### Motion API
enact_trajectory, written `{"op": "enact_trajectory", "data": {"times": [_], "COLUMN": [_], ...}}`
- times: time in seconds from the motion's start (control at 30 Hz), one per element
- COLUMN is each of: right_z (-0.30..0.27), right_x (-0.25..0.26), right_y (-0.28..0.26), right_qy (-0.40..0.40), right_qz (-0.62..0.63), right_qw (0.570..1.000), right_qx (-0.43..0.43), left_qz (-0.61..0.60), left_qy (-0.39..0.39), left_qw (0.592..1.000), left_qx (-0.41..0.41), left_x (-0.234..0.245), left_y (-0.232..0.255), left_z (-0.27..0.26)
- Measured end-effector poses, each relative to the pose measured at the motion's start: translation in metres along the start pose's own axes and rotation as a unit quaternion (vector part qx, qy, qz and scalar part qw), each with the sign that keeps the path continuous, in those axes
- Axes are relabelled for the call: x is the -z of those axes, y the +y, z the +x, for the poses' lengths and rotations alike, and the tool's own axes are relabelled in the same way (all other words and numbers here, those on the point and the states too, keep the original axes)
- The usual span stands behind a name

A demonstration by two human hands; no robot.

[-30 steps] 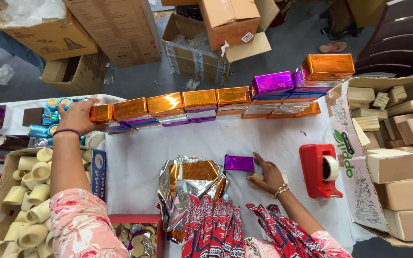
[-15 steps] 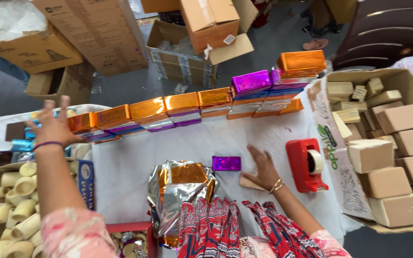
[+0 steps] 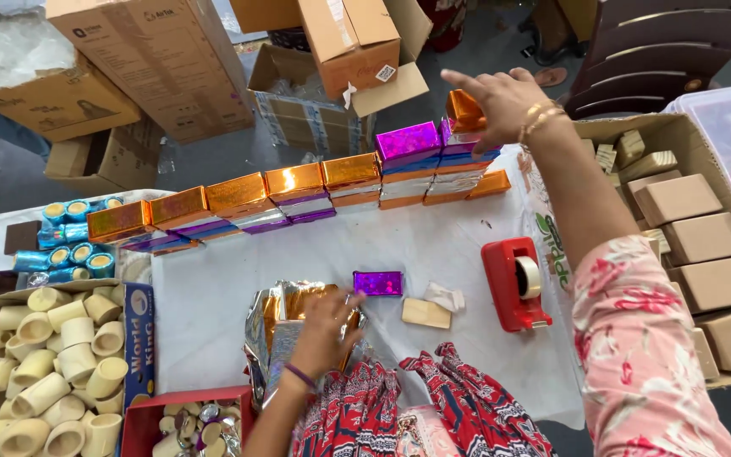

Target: Wrapping small rectangular soap bars in decorative foil and arranging them into stacks.

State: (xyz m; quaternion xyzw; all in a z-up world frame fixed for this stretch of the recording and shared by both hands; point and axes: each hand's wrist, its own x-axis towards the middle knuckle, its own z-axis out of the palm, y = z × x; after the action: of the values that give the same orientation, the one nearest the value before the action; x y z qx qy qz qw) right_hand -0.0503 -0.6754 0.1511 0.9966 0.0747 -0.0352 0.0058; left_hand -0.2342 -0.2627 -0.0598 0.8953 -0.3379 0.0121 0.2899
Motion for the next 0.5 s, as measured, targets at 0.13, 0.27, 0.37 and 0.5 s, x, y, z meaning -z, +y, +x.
{"op": "enact_trajectory", "data": {"times": [0.13,0.27,0.37,0.5], "right_z": [0.014,0.013,0.004,-0.033], "right_x": [-0.006,-0.012,-0.010,0.000], "right_y": [0.011,0.020,0.025,0.047], "right_qy": [-0.034,-0.044,0.000,0.102], "right_qz": [-0.025,-0.035,-0.036,0.051], "right_qw": [0.999,0.998,0.999,0.993], "right_qx": [0.017,0.017,0.040,0.030], "left_qz": [-0.066,-0.095,-0.068,-0.073], "left_qy": [-0.114,-0.114,-0.099,-0.069], "left_qw": [0.991,0.989,0.992,0.994], "left_qx": [0.009,0.027,0.049,0.030], "left_x": [-0.041,-0.051,-0.059,-0.060], "left_y": [0.017,0.017,0.011,0.014], "left_z": [-0.033,-0.049,-0.048,-0.049]}}
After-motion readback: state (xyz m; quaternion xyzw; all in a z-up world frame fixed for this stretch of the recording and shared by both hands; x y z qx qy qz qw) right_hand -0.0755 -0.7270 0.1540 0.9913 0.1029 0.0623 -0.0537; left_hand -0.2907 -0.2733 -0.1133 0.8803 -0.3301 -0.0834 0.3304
